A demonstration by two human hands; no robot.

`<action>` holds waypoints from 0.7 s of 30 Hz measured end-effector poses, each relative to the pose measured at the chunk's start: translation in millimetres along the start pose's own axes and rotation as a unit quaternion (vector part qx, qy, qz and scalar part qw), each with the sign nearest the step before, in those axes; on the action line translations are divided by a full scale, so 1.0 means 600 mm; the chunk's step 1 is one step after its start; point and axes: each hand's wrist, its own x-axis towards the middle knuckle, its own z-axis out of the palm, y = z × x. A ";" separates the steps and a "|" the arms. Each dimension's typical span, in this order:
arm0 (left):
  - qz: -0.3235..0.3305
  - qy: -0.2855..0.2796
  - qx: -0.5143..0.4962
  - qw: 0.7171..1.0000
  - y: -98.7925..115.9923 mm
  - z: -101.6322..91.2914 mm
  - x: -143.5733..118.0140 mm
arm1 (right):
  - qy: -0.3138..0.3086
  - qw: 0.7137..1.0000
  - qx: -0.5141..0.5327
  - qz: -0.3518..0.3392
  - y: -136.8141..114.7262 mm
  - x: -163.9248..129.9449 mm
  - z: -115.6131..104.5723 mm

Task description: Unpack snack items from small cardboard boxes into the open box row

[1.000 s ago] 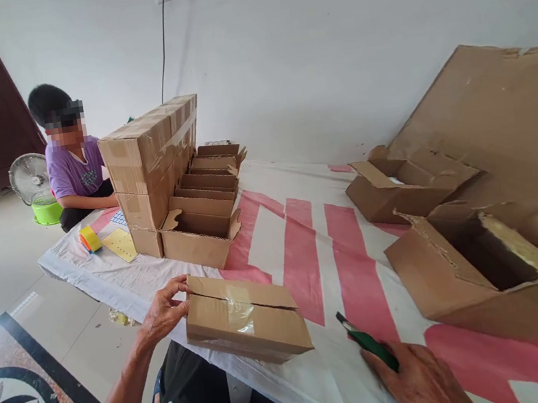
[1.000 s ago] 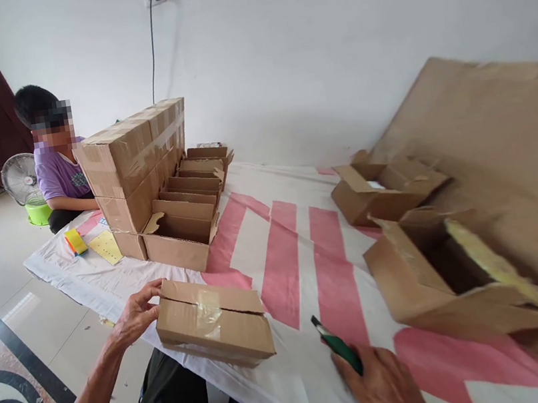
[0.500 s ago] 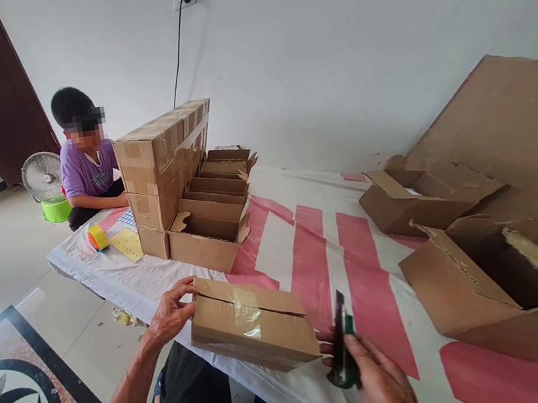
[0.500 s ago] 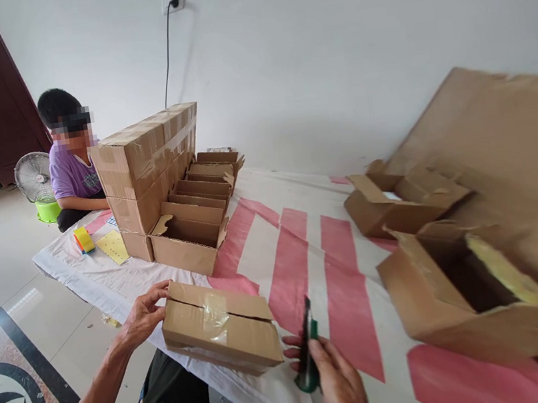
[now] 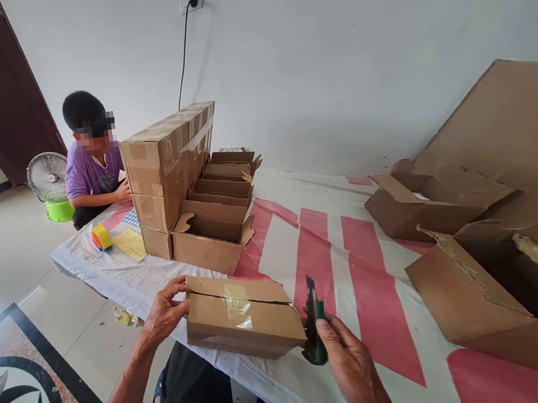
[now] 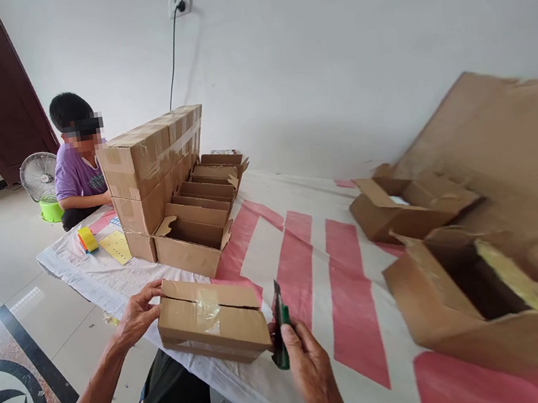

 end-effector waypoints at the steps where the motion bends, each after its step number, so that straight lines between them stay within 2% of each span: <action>1: -0.001 -0.001 -0.002 1.000 -0.001 -0.001 0.000 | -0.010 1.000 0.011 0.000 -0.005 0.003 -0.006; 7: -0.002 0.008 -0.009 1.000 -0.001 -0.005 0.010 | -0.088 0.994 0.063 0.011 -0.056 0.017 -0.046; 14: -0.015 0.002 0.011 1.000 0.012 -0.011 0.017 | -0.191 0.981 -0.042 0.004 -0.111 0.023 -0.084; 21: -0.020 -0.001 0.016 1.000 0.027 -0.008 0.018 | -0.266 0.949 -0.153 -0.070 -0.180 0.021 -0.095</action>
